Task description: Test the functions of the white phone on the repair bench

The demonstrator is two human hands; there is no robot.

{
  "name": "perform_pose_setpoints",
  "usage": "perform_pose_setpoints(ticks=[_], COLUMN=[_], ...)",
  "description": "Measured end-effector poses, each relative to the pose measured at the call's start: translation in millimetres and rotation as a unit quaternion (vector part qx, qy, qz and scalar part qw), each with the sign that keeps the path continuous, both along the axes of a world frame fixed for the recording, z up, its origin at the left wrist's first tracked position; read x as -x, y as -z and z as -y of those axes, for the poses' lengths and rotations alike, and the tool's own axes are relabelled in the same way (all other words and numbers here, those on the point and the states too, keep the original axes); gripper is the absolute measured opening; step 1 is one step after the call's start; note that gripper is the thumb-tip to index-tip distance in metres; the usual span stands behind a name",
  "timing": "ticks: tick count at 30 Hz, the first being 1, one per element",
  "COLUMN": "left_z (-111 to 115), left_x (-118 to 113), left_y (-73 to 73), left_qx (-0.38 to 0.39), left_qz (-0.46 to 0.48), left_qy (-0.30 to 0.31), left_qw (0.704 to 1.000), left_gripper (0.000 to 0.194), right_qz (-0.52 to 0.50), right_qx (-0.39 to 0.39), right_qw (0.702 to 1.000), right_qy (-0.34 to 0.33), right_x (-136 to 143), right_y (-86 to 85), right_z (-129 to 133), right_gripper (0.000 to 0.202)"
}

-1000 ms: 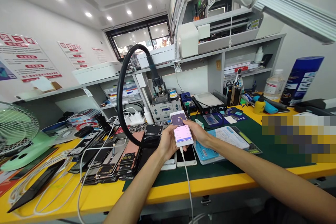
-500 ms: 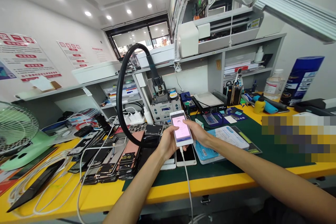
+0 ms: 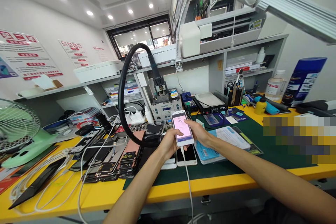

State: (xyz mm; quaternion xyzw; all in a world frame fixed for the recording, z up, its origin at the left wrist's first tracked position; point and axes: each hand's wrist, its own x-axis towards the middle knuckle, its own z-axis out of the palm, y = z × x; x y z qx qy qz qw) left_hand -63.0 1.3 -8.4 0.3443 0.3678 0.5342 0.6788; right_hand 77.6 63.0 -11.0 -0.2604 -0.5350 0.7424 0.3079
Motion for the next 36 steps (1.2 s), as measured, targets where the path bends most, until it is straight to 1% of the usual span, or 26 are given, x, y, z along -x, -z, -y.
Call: perform_pose_setpoints(ticks=[5, 10, 18, 21, 22, 24, 25, 27, 28, 29, 31, 32, 33, 34, 36], left_z=[-1, 1, 1, 3, 4, 7, 9, 10, 10, 10, 8, 7, 6, 6, 6], left_x=[0, -1, -2, 0, 0, 2, 2, 3, 3, 3, 2, 2, 1, 1, 0], left_y=[1.7, -1.2, -3.2, -6.8, -8.4, -11.8, -13.2, -14.7, -14.7, -14.2, -12.2, -11.0, -10.0, -9.3, -9.2], left_qx=[-0.010, -0.009, -0.006, 0.000, 0.001, 0.002, 0.002, 0.001, 0.000, 0.001, 0.006, 0.010, 0.014, 0.018, 0.022], left_qz=[-0.015, -0.022, -0.016, -0.002, 0.003, 0.011, 0.015, 0.019, 0.020, 0.020, 0.021, 0.021, 0.021, 0.022, 0.025], left_qy=[-0.006, -0.003, -0.001, 0.009, 0.014, 0.027, 0.034, 0.049, 0.056, 0.064, 0.081, 0.089, 0.097, 0.103, 0.115], left_qw=[1.000, 1.000, 1.000, 1.000, 1.000, 1.000, 0.999, 0.999, 0.998, 0.998, 0.996, 0.996, 0.995, 0.994, 0.993], left_gripper=[0.057, 0.055, 0.055, 0.054, 0.054, 0.055, 0.055, 0.056, 0.056, 0.056, 0.056, 0.056, 0.056, 0.056, 0.055], right_qz=[0.003, 0.019, 0.013, 0.029, 0.042, 0.070, 0.078, 0.081, 0.084, 0.098, 0.170, 0.223, 0.300, 0.332, 0.381], right_qx=[0.009, 0.024, 0.038, 0.007, -0.023, -0.107, -0.157, -0.222, -0.263, -0.314, -0.427, -0.471, -0.506, -0.510, -0.504], right_qw=[1.000, 0.999, 0.999, 1.000, 0.999, 0.990, 0.979, 0.958, 0.940, 0.914, 0.839, 0.799, 0.759, 0.748, 0.741], right_qy=[0.001, -0.034, -0.013, -0.006, 0.009, 0.066, 0.103, 0.165, 0.199, 0.236, 0.292, 0.299, 0.280, 0.263, 0.228], right_x=[0, -3, -4, -6, -7, -12, -15, -21, -24, -26, -26, -23, -19, -13, 3], right_y=[-1.3, -9.7, -18.6, -22.6, -23.2, -23.6, -23.8, -26.0, -28.6, -32.5, -44.2, -51.5, -59.3, -66.9, -80.0], right_z=[1, 4, 4, 1, -2, -8, -11, -18, -20, -21, -20, -19, -17, -16, -15], right_gripper=[0.041, 0.043, 0.041, 0.046, 0.048, 0.048, 0.046, 0.043, 0.042, 0.042, 0.044, 0.046, 0.050, 0.053, 0.061])
